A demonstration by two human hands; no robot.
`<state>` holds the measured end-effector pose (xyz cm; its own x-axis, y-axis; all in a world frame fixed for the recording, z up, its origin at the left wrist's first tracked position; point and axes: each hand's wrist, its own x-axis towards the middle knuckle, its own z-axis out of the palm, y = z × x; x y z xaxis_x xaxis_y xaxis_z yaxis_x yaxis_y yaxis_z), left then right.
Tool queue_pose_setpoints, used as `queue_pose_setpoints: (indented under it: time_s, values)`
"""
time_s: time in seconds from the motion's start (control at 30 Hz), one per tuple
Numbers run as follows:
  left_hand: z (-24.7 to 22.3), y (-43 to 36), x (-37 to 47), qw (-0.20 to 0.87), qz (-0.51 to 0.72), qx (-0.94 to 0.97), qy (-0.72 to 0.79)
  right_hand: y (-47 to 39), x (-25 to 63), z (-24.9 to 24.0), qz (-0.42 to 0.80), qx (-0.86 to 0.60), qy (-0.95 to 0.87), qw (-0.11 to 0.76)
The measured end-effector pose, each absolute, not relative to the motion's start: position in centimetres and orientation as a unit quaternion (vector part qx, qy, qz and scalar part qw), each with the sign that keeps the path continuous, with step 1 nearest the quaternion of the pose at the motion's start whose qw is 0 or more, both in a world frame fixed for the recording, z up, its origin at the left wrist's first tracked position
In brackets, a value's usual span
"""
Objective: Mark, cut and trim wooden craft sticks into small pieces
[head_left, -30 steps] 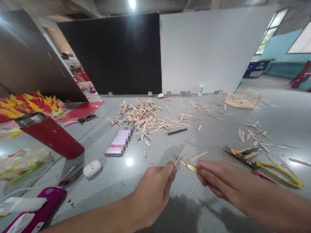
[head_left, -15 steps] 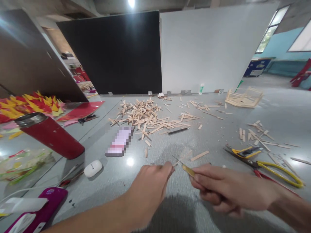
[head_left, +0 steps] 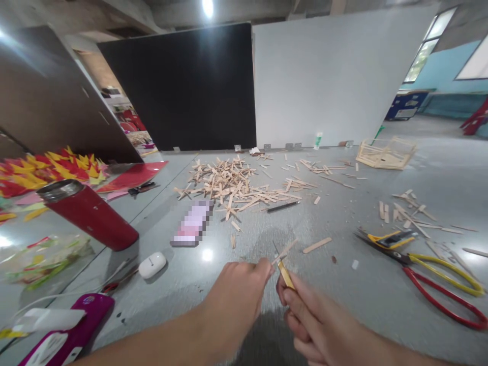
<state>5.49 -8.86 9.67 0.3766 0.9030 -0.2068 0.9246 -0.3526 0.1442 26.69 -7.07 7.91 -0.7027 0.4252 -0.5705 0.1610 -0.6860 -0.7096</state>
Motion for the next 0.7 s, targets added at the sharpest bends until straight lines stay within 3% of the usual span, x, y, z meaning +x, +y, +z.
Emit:
queue_pose_setpoints:
  time_s: [0.17, 0.37, 0.53, 0.7]
  values:
    - [9.9, -9.1, 5.8, 0.163, -0.039, 0.808, 0.565, -6.0, 27.4, 8.4, 0.811, -0.348, -0.467, -0.058]
    - [8.3, -8.9, 5.6, 0.239, 0.037, 0.784, 0.572, -7.5, 25.8, 7.2, 0.828, -0.361, -0.424, 0.062]
    - [7.0, -8.8, 4.9, 0.344, 0.225, 0.764, 0.497, -7.3, 26.6, 9.8, 0.829, -0.364, -0.418, 0.069]
    - [8.0, -8.6, 4.7, 0.475, 0.248, 0.673, 0.509, -6.6, 28.4, 12.8, 0.802, -0.406, -0.433, 0.07]
